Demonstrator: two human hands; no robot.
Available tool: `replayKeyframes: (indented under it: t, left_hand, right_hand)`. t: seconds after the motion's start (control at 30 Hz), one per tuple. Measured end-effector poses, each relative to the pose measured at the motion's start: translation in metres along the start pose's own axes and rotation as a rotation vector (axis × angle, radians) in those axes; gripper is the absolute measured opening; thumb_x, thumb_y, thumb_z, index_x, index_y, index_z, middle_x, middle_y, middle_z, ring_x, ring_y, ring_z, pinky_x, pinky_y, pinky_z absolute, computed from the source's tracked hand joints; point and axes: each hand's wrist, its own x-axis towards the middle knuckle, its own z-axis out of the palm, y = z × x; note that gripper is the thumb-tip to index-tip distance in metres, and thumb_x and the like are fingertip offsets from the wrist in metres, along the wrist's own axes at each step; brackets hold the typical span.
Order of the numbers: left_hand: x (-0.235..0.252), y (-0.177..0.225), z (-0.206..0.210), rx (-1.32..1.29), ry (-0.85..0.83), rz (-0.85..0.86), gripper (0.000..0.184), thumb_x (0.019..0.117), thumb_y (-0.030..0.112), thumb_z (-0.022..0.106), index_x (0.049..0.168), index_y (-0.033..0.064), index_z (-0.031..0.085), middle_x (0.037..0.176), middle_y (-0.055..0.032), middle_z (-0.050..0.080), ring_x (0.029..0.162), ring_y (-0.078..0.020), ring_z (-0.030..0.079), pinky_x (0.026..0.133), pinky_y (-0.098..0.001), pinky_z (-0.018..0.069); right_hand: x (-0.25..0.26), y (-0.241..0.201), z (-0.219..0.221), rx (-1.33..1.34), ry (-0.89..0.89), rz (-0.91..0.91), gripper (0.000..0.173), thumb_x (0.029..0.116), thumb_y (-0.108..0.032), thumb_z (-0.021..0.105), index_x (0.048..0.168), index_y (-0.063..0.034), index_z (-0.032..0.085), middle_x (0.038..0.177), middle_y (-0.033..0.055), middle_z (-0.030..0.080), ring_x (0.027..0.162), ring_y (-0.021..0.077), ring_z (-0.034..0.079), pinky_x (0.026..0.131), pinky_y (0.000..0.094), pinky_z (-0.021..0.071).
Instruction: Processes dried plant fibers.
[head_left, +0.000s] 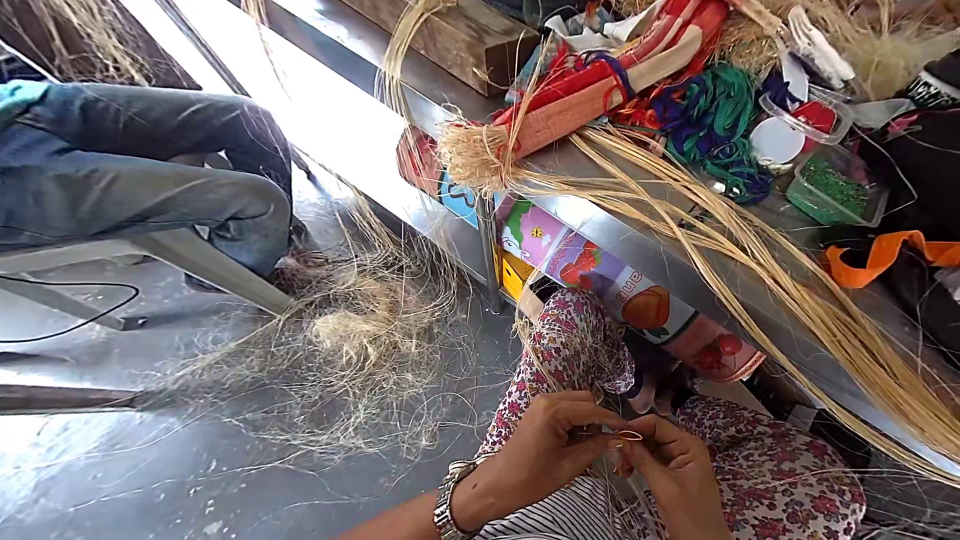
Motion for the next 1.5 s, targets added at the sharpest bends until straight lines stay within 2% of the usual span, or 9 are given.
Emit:
replayKeyframes:
  t: [0.13, 0.23, 0.43, 0.7, 0.8, 1.0, 1.27, 1.4, 1.5]
  left_hand:
    - [0.001, -0.004, 0.003, -0.048, 0.056, -0.007, 0.009, 0.0924, 0.005, 0.070, 0.095, -0.0015, 0.076, 0.082, -0.0020, 0.064, 0.074, 0.0048, 0.057, 0.066, -0.0077, 0.0465]
    - [0.004, -0.005, 0.004, -0.265, 0.120, -0.201, 0.006, 0.0920, 0.003, 0.069, 0.095, 0.0033, 0.075, 0.083, 0.0070, 0.069, 0.072, 0.0062, 0.061, 0.066, -0.0113, 0.0509]
    - [0.011, 0.002, 0.002, -0.502, 0.156, -0.489, 0.013, 0.0904, 0.004, 0.068, 0.090, 0.0127, 0.077, 0.074, 0.0109, 0.068, 0.057, 0.0061, 0.053, 0.051, -0.0123, 0.0420]
    - [0.009, -0.002, 0.008, -0.465, 0.133, -0.431, 0.013, 0.0905, 0.001, 0.067, 0.091, 0.0106, 0.076, 0.081, 0.0092, 0.072, 0.071, 0.0029, 0.064, 0.065, -0.0150, 0.0531]
    - [0.008, -0.004, 0.008, -0.409, 0.116, -0.413, 0.010, 0.0908, 0.002, 0.067, 0.091, 0.0092, 0.075, 0.081, 0.0095, 0.071, 0.071, 0.0030, 0.064, 0.066, -0.0150, 0.0533]
    - [0.009, 0.000, 0.011, -0.344, 0.070, -0.482, 0.009, 0.0898, 0.004, 0.069, 0.087, 0.0099, 0.074, 0.074, 0.0119, 0.068, 0.066, 0.0052, 0.061, 0.063, -0.0134, 0.0511]
    - [0.010, -0.001, 0.010, -0.272, -0.008, -0.475, 0.006, 0.0904, 0.004, 0.069, 0.087, 0.0072, 0.073, 0.072, 0.0120, 0.066, 0.063, 0.0068, 0.059, 0.060, -0.0120, 0.0491]
    - [0.010, -0.004, 0.010, -0.337, 0.081, -0.475, 0.008, 0.0909, 0.005, 0.069, 0.087, 0.0101, 0.074, 0.074, 0.0116, 0.068, 0.065, 0.0050, 0.060, 0.062, -0.0133, 0.0499]
    - [0.011, -0.005, 0.011, -0.399, 0.158, -0.483, 0.011, 0.0902, 0.005, 0.069, 0.087, 0.0125, 0.076, 0.077, 0.0112, 0.069, 0.063, 0.0055, 0.058, 0.057, -0.0126, 0.0465]
  right_hand:
    - [0.002, -0.001, -0.001, -0.013, -0.006, 0.016, 0.008, 0.0898, 0.000, 0.067, 0.092, -0.0052, 0.073, 0.075, -0.0050, 0.072, 0.064, 0.0003, 0.067, 0.062, 0.0170, 0.0583]
    - [0.004, 0.000, -0.004, -0.005, -0.013, 0.025, 0.007, 0.0909, -0.001, 0.067, 0.094, -0.0043, 0.074, 0.077, -0.0035, 0.073, 0.066, 0.0017, 0.068, 0.064, 0.0182, 0.0595]
    - [0.007, -0.001, -0.005, -0.041, 0.019, 0.031, 0.008, 0.0902, 0.000, 0.065, 0.091, -0.0041, 0.073, 0.073, -0.0036, 0.071, 0.063, 0.0015, 0.067, 0.062, 0.0177, 0.0586]
    - [0.009, -0.001, -0.006, -0.052, 0.011, 0.038, 0.009, 0.0890, 0.001, 0.065, 0.090, -0.0045, 0.071, 0.071, -0.0048, 0.070, 0.062, 0.0008, 0.066, 0.061, 0.0172, 0.0581]
    - [0.011, -0.001, -0.009, -0.087, 0.047, -0.004, 0.009, 0.0907, -0.004, 0.065, 0.096, -0.0044, 0.072, 0.081, -0.0049, 0.071, 0.070, 0.0001, 0.067, 0.067, 0.0169, 0.0580]
    - [0.020, -0.007, -0.014, -0.162, 0.053, -0.121, 0.018, 0.0894, -0.025, 0.074, 0.093, -0.0071, 0.073, 0.086, -0.0042, 0.070, 0.076, -0.0001, 0.066, 0.071, 0.0150, 0.0570]
    - [0.031, -0.002, -0.004, -0.075, 0.041, -0.101, 0.004, 0.0859, -0.005, 0.067, 0.085, -0.0050, 0.071, 0.082, -0.0028, 0.067, 0.077, 0.0003, 0.065, 0.073, 0.0148, 0.0565]
    - [0.028, 0.000, -0.006, -0.028, 0.081, -0.079, 0.010, 0.0897, -0.007, 0.070, 0.099, -0.0035, 0.073, 0.090, -0.0019, 0.073, 0.081, 0.0018, 0.068, 0.077, 0.0163, 0.0577]
    - [0.020, -0.002, -0.012, -0.169, 0.021, -0.040, 0.018, 0.0884, -0.019, 0.073, 0.098, -0.0042, 0.073, 0.091, -0.0035, 0.073, 0.084, 0.0002, 0.069, 0.079, 0.0170, 0.0583]
